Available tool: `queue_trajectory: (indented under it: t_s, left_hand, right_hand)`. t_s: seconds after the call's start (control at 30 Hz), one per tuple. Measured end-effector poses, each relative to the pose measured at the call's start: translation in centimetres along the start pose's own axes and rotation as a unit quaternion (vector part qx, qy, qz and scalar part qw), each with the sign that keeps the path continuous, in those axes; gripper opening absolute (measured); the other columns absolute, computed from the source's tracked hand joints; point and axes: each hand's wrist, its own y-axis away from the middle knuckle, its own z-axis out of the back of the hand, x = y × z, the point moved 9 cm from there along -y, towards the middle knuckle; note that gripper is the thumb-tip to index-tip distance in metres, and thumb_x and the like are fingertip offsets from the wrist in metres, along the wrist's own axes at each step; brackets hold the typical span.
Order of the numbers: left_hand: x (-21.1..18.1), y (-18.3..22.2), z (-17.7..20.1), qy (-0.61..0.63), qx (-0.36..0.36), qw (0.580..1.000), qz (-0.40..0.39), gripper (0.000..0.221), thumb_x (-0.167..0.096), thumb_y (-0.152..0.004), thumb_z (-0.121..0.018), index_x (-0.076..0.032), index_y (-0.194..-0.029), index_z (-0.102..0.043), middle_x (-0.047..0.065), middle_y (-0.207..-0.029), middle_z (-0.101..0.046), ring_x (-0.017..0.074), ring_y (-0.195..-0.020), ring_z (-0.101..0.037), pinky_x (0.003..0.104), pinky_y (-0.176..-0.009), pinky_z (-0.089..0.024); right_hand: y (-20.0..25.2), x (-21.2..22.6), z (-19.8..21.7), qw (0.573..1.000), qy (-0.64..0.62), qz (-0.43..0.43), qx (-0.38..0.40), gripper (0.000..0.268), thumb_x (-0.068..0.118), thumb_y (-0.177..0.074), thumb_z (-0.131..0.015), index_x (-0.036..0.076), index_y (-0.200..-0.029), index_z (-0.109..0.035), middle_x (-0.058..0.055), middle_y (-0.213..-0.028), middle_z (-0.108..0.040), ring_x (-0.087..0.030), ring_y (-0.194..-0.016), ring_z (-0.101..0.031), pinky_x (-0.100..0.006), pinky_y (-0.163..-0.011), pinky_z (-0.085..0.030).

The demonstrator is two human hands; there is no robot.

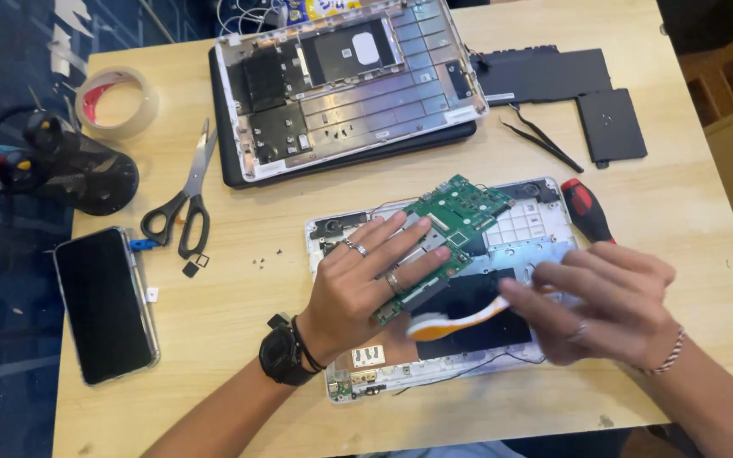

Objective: The person is disassembling a laptop, removing the motherboard, and cleaning it with a toothbrush.

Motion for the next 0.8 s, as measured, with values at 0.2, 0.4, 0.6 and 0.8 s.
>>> queue_trajectory:
  t_s: [0.2, 0.4, 0.6, 0.8]
  left_hand:
    - [0.6, 0.0, 0.4, 0.026, -0.019, 0.999, 0.024, 0.032, -0.022, -0.111, -0.054, -0.012, -0.14, -0.06, 0.02, -0.142, -0.064, 0.0444, -0.132, -0.067, 0.057, -0.116, -0.056]
    - [0.1, 0.1, 0.0, -0.006, 0.001, 1.0, 0.005, 0.038, -0.034, -0.111, -0.05, -0.013, -0.141, -0.059, 0.02, -0.142, -0.064, 0.0455, -0.132, -0.067, 0.059, -0.114, -0.057]
    - [0.1, 0.1, 0.2, 0.008, -0.008, 1.0, 0.009, 0.035, -0.031, -0.11, -0.056, -0.014, -0.14, -0.06, 0.018, -0.141, -0.065, 0.046, -0.131, -0.068, 0.058, -0.113, -0.057]
    - [0.6, 0.4, 0.5, -0.034, -0.031, 0.999, 0.008, 0.036, -0.027, -0.109, -0.062, -0.015, -0.143, -0.057, 0.018, -0.142, -0.065, 0.0427, -0.129, -0.07, 0.058, -0.112, -0.059]
  right_hand:
    - [1.9, -3.2, 1.0, 0.998, 0.025, -0.047, 0.017, 0.021, 0.004, -0.101, -0.071, 0.018, -0.116, -0.077, -0.01, -0.081, -0.067, -0.013, -0.05, -0.033, -0.026, -0.05, -0.024]
    - [0.1, -0.5, -0.9, 1.0, -0.004, -0.005, 0.027, 0.035, -0.001, -0.099, -0.063, 0.021, -0.126, -0.069, -0.002, -0.076, -0.067, -0.006, -0.049, -0.042, -0.022, -0.046, -0.023]
    - [4.6, -3.3, 0.7, 0.999, 0.006, -0.04, -0.013, 0.021, 0.006, -0.098, -0.077, 0.019, -0.115, -0.075, -0.007, -0.082, -0.067, -0.008, -0.047, -0.038, -0.028, -0.041, -0.029]
    - [3.7, -6.3, 0.1, 0.996, 0.024, -0.085, -0.014, 0.018, 0.021, -0.102, -0.067, 0.011, -0.108, -0.081, -0.017, -0.081, -0.071, -0.015, -0.049, -0.048, -0.026, -0.044, -0.031]
